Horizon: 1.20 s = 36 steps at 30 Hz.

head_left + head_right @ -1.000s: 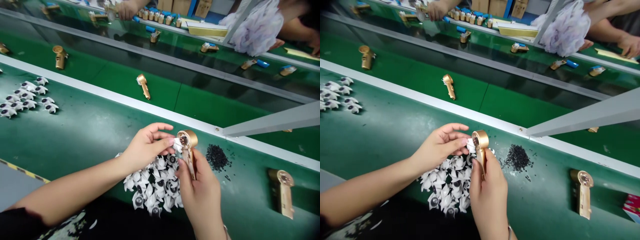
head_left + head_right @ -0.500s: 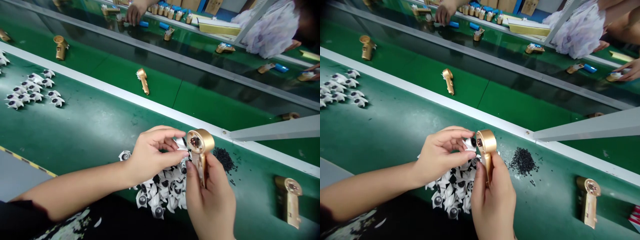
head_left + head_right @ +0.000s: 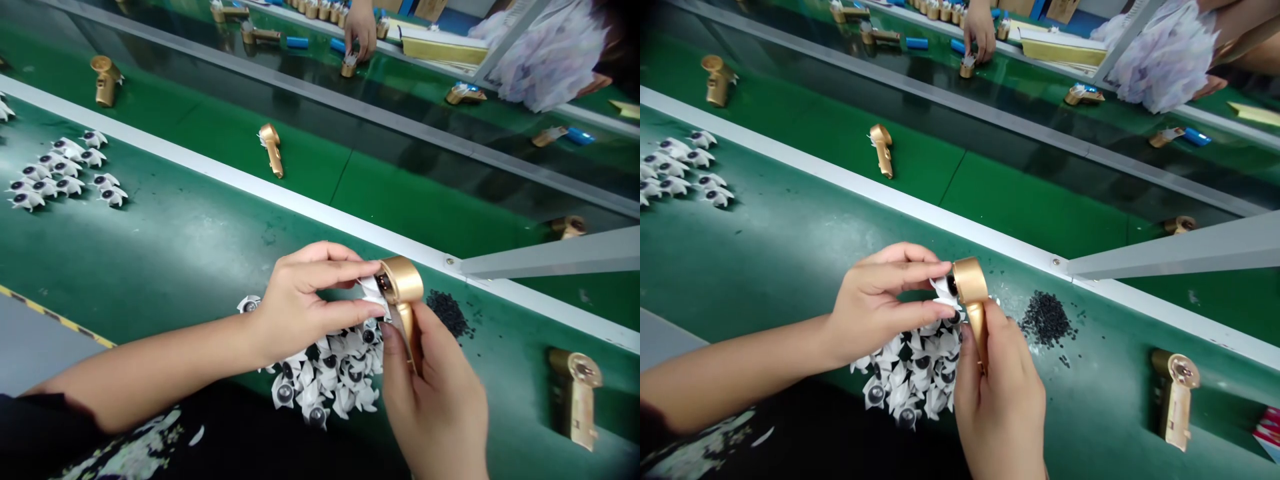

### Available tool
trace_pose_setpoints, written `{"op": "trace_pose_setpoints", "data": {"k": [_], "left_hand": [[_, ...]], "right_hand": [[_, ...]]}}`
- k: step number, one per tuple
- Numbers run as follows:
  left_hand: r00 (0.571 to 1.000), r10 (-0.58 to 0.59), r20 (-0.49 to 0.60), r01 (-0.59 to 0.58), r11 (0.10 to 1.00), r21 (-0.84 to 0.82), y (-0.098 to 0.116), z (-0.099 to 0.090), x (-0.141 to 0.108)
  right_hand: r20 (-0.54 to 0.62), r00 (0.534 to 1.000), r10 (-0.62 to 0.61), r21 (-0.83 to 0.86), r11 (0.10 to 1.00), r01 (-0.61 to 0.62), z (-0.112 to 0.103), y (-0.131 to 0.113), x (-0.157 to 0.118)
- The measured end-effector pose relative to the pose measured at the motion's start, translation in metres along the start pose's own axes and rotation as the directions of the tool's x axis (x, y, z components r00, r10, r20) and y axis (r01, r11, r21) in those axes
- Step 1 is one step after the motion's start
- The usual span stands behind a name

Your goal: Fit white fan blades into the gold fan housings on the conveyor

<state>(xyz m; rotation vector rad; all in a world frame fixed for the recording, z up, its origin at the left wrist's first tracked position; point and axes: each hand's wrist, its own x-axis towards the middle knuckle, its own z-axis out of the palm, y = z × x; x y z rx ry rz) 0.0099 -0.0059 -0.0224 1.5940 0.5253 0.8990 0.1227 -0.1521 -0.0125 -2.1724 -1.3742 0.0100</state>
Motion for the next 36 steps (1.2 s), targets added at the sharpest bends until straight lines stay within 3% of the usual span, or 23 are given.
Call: {"op": "trace_pose_setpoints", "data": {"k": [5, 8, 10, 13, 16, 18, 21, 24, 32, 34, 36], "left_hand": [[0.975, -0.224, 0.011, 0.224, 0.973, -0.061, 0.007, -0.004, 0.003], [0.963, -0.269, 0.008, 0.269, 0.96, -0.083, 0.008, -0.004, 0.003], [0.965, -0.261, 0.008, 0.261, 0.961, -0.087, 0.006, -0.004, 0.003], [0.991, -0.134, 0.021, 0.135, 0.99, -0.03, 0.001, -0.006, 0.006], [0.991, -0.079, 0.105, 0.082, 0.996, -0.023, -0.002, -0.01, 0.01], [0.959, -0.191, 0.207, 0.222, 0.966, -0.134, -0.003, -0.014, 0.012], [0.858, -0.363, 0.362, 0.483, 0.809, -0.334, -0.002, -0.016, 0.013], [0.819, -0.408, 0.403, 0.561, 0.716, -0.415, 0.0, -0.015, 0.012], [0.832, -0.424, 0.358, 0.547, 0.737, -0.398, 0.0, -0.011, 0.016], [0.855, -0.409, 0.32, 0.501, 0.811, -0.302, -0.007, -0.014, 0.02], [0.904, -0.377, 0.202, 0.397, 0.915, -0.069, -0.014, -0.019, 0.024]], "right_hand": [[0.032, 0.997, -0.069, -0.03, 0.997, 0.07, -0.005, 0.004, 0.003], [0.04, 0.994, -0.099, -0.035, 0.994, 0.1, -0.005, 0.005, 0.003], [0.045, 0.995, -0.094, -0.015, 0.995, 0.095, -0.005, 0.006, 0.002], [0.11, 0.992, -0.061, 0.101, 0.994, 0.05, -0.007, 0.009, 0.002], [0.201, 0.978, -0.054, 0.225, 0.974, 0.007, -0.011, 0.012, 0.005], [0.223, 0.971, -0.086, 0.267, 0.963, 0.024, -0.015, 0.013, 0.008], [0.239, 0.957, -0.166, 0.281, 0.955, 0.095, -0.02, 0.017, 0.015], [0.274, 0.936, -0.22, 0.293, 0.946, 0.137, -0.022, 0.019, 0.022], [0.355, 0.889, -0.288, 0.38, 0.914, 0.145, -0.021, 0.014, 0.03], [0.402, 0.887, -0.225, 0.368, 0.927, 0.068, -0.018, 0.018, 0.042], [0.401, 0.908, -0.12, 0.27, 0.963, 0.008, -0.008, 0.027, 0.068]]}}
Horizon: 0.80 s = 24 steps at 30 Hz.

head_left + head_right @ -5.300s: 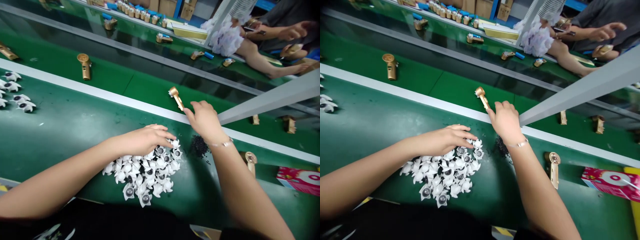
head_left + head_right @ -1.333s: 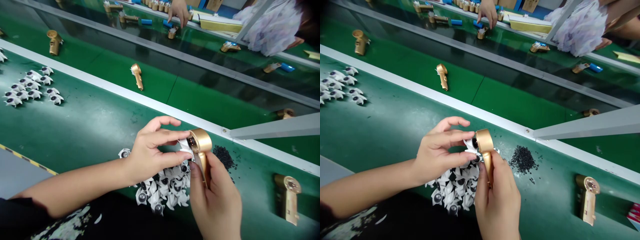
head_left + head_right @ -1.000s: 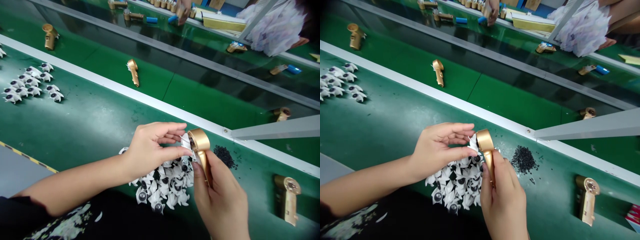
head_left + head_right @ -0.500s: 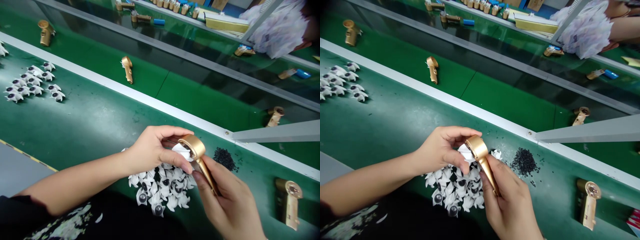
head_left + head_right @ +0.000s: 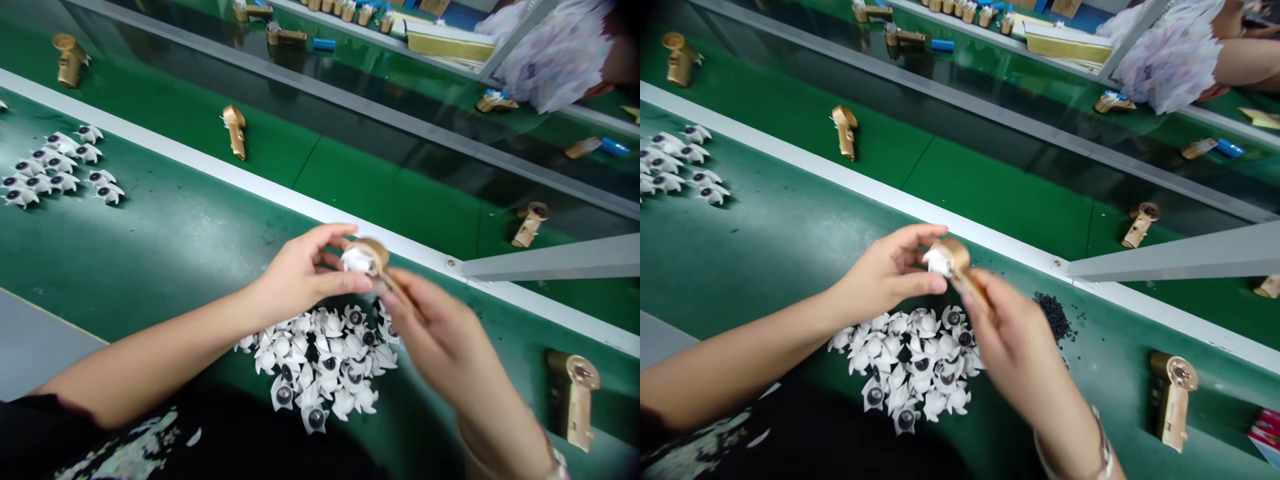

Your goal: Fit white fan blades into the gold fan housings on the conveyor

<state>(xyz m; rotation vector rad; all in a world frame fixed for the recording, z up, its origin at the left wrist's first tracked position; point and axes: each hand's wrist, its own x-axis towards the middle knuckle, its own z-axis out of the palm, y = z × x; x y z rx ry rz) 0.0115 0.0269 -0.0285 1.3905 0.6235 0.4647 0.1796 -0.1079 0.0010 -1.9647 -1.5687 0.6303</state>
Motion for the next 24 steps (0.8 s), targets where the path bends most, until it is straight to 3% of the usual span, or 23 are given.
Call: {"op": "trace_pose_setpoints", "data": {"k": [2, 4, 7, 9, 10, 12, 16, 19, 21, 24], "left_hand": [[0.994, 0.11, -0.021, -0.097, 0.941, 0.325, -0.002, -0.005, 0.005], [0.968, 0.176, 0.181, -0.245, 0.825, 0.509, -0.002, -0.007, 0.008], [0.82, 0.116, 0.56, -0.447, 0.741, 0.501, 0.001, -0.001, 0.01], [0.747, 0.03, 0.664, -0.48, 0.715, 0.508, 0.003, 0.004, 0.01], [0.734, -0.002, 0.679, -0.482, 0.702, 0.524, 0.002, 0.006, 0.01], [0.751, -0.031, 0.66, -0.469, 0.679, 0.565, 0.0, 0.007, 0.01], [0.836, 0.022, 0.548, -0.434, 0.637, 0.637, -0.009, -0.005, 0.015], [0.876, 0.032, 0.482, -0.391, 0.632, 0.669, -0.013, -0.016, 0.019], [0.893, 0.012, 0.45, -0.354, 0.635, 0.686, -0.012, -0.022, 0.02], [0.898, -0.058, 0.436, -0.309, 0.623, 0.719, -0.005, -0.027, 0.021]], "right_hand": [[-0.122, 0.989, 0.079, -0.205, 0.973, -0.103, -0.002, 0.019, 0.038], [-0.262, 0.958, 0.118, -0.448, 0.864, -0.229, -0.001, 0.042, 0.082], [-0.254, 0.958, 0.133, -0.505, 0.827, -0.248, 0.001, 0.072, 0.133], [-0.207, 0.974, 0.094, -0.514, 0.837, -0.19, -0.003, 0.083, 0.143], [-0.199, 0.978, 0.066, -0.519, 0.84, -0.162, -0.007, 0.085, 0.139], [-0.217, 0.976, -0.001, -0.519, 0.847, -0.115, -0.016, 0.085, 0.112], [-0.215, 0.97, -0.109, -0.47, 0.883, -0.005, -0.027, 0.078, 0.02], [-0.207, 0.97, -0.127, -0.429, 0.903, 0.027, -0.017, 0.078, -0.039], [-0.192, 0.971, -0.142, -0.425, 0.904, 0.048, -0.006, 0.082, -0.06], [-0.109, 0.975, -0.191, -0.459, 0.88, 0.121, 0.002, 0.086, -0.067]]}}
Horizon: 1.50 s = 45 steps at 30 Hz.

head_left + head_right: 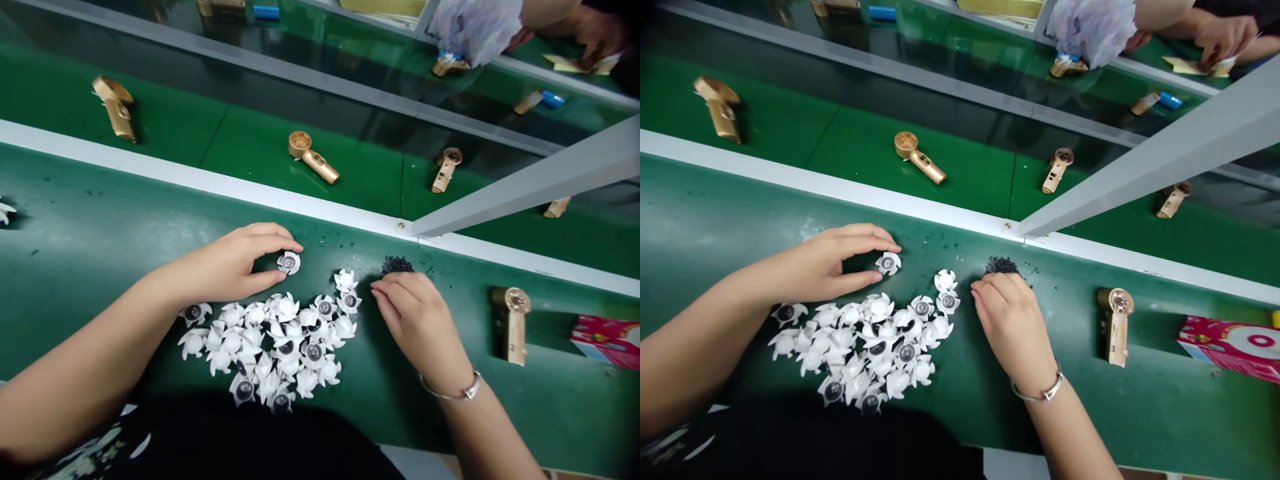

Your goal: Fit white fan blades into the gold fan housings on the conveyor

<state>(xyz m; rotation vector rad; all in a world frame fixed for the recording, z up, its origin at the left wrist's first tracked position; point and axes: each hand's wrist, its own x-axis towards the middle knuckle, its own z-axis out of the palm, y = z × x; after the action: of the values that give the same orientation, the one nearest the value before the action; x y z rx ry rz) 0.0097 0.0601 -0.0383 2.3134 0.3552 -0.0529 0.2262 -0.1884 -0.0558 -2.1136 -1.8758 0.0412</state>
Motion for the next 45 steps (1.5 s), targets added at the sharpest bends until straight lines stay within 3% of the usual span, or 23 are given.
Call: {"op": "trace_pose_setpoints", "data": {"k": [6, 11, 15, 19, 23, 33, 41, 45], "left_hand": [[0.999, 0.027, 0.035, -0.029, 0.998, 0.055, -0.005, -0.001, 0.001], [0.998, 0.06, -0.037, -0.058, 0.997, 0.044, -0.011, 0.009, 0.005], [0.984, 0.036, -0.176, -0.035, 0.999, 0.005, -0.002, 0.01, -0.001], [0.968, 0.043, -0.246, -0.069, 0.993, -0.098, 0.019, 0.007, -0.009], [0.943, 0.035, -0.33, -0.097, 0.98, -0.174, 0.035, 0.003, -0.015], [0.919, 0.003, -0.395, -0.094, 0.973, -0.212, 0.037, -0.003, -0.022], [0.91, 0.024, -0.415, -0.099, 0.982, -0.16, 0.038, -0.001, -0.022], [0.902, -0.001, -0.432, -0.081, 0.982, -0.172, 0.036, 0.0, -0.022]], "right_hand": [[0.146, 0.966, -0.214, -0.103, 0.968, 0.23, -0.01, 0.003, 0.021], [0.223, 0.936, -0.271, -0.144, 0.941, 0.306, -0.014, -0.001, 0.043], [0.152, 0.959, -0.239, -0.087, 0.963, 0.254, -0.022, -0.015, 0.062], [-0.031, 0.987, -0.156, 0.203, 0.966, 0.159, -0.028, -0.055, 0.085], [-0.071, 0.979, -0.191, 0.357, 0.912, 0.204, -0.023, -0.084, 0.099], [-0.055, 0.966, -0.251, 0.324, 0.911, 0.255, -0.028, -0.087, 0.097], [-0.117, 0.972, -0.204, 0.348, 0.908, 0.232, -0.019, -0.091, 0.093], [-0.103, 0.952, -0.289, 0.328, 0.893, 0.307, -0.023, -0.095, 0.087]]}}
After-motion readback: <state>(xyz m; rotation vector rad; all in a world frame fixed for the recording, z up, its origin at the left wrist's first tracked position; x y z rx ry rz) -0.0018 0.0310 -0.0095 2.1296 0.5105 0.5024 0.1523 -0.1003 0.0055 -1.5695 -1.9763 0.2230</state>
